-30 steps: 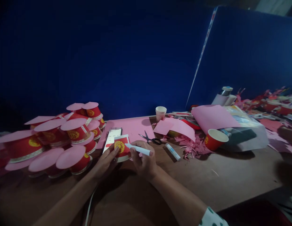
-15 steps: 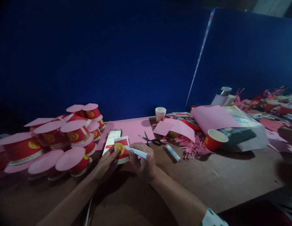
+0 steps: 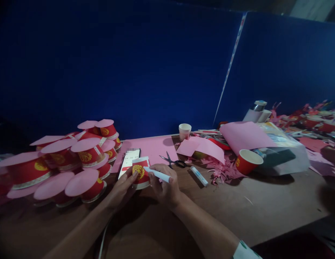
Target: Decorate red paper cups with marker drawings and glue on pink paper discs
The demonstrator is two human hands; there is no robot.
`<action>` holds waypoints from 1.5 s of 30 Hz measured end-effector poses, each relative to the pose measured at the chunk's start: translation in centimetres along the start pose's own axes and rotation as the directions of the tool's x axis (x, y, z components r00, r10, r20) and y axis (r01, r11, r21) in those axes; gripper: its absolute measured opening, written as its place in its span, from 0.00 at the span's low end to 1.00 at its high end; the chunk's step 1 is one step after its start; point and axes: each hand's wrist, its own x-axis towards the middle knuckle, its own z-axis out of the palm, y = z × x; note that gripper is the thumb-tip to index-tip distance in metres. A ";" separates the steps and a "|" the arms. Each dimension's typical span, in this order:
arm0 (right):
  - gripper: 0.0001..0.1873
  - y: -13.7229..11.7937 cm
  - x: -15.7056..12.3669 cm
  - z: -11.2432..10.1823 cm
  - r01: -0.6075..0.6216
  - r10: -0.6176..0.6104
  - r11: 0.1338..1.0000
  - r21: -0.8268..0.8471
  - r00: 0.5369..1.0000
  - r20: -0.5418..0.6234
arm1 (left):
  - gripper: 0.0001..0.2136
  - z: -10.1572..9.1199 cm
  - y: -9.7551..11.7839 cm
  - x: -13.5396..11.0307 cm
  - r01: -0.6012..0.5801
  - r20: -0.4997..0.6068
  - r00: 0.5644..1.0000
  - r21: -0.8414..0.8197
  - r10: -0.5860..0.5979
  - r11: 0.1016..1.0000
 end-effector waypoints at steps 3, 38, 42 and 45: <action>0.06 -0.1 0.0 0.0 0.005 -0.005 1.000 0.006 1.000 -0.005 | 0.14 0.1 0.0 0.0 -0.006 -0.002 1.000 -0.001 0.006 1.000; 0.05 0.2 0.1 0.2 -0.074 0.073 0.997 0.025 0.997 0.024 | 0.20 0.7 0.5 -0.5 0.037 -0.150 0.988 0.023 -0.033 0.999; 0.05 -0.1 0.2 0.1 -0.080 0.080 0.996 0.033 0.997 0.019 | 0.18 0.7 0.3 -0.5 0.029 -0.094 0.995 0.027 -0.026 0.999; 0.05 -0.3 0.2 0.1 -0.066 0.066 0.998 0.013 0.998 -0.001 | 0.19 0.6 0.3 -0.5 0.031 -0.098 0.995 0.017 -0.029 0.999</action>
